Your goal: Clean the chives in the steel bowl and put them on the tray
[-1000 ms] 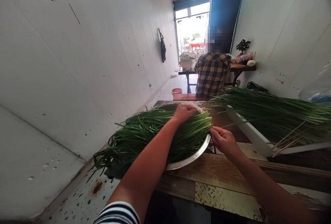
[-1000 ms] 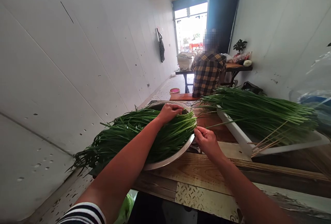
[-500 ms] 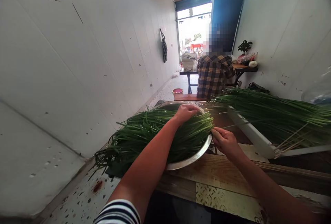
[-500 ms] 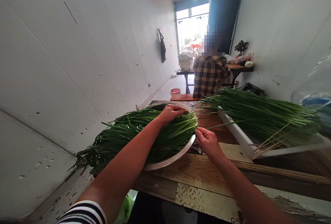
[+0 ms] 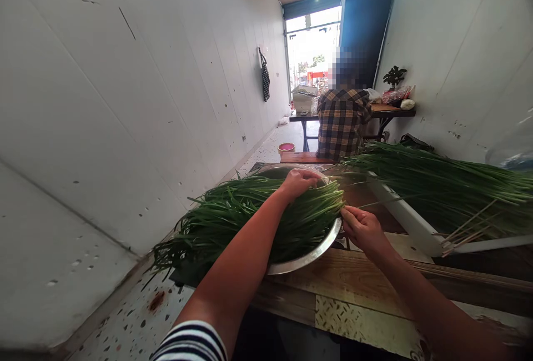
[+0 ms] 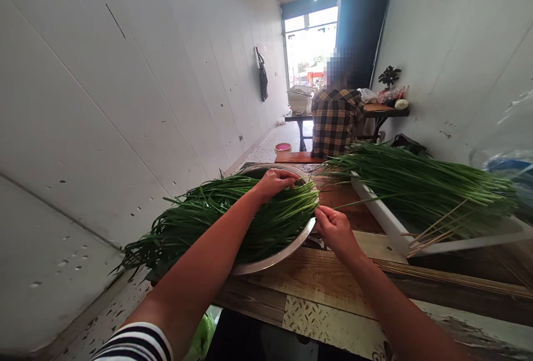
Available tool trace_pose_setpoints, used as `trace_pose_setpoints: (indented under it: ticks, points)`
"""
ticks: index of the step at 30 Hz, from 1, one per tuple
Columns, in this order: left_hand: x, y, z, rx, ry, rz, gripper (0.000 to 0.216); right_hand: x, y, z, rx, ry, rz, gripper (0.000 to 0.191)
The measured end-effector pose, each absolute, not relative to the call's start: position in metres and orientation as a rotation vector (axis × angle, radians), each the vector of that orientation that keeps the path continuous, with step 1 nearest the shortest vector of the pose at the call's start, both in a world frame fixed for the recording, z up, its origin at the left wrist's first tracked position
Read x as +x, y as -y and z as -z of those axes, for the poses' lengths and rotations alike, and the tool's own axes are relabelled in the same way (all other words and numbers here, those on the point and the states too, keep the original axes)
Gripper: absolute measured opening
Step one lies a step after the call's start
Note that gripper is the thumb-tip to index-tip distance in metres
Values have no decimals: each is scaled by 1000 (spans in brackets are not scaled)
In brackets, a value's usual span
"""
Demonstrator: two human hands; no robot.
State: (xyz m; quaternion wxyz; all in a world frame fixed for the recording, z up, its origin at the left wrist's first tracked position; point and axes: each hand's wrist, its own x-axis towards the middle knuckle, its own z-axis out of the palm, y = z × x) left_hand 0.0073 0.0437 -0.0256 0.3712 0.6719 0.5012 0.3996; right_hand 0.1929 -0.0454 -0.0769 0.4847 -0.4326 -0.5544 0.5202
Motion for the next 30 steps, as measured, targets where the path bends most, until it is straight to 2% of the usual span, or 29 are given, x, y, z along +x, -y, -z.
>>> trace_pose_setpoints:
  ticks: [30]
  points:
    - [10,-46,30,1639,-1203,-1095,25,193,46,79,-1047,1357,-1267,39]
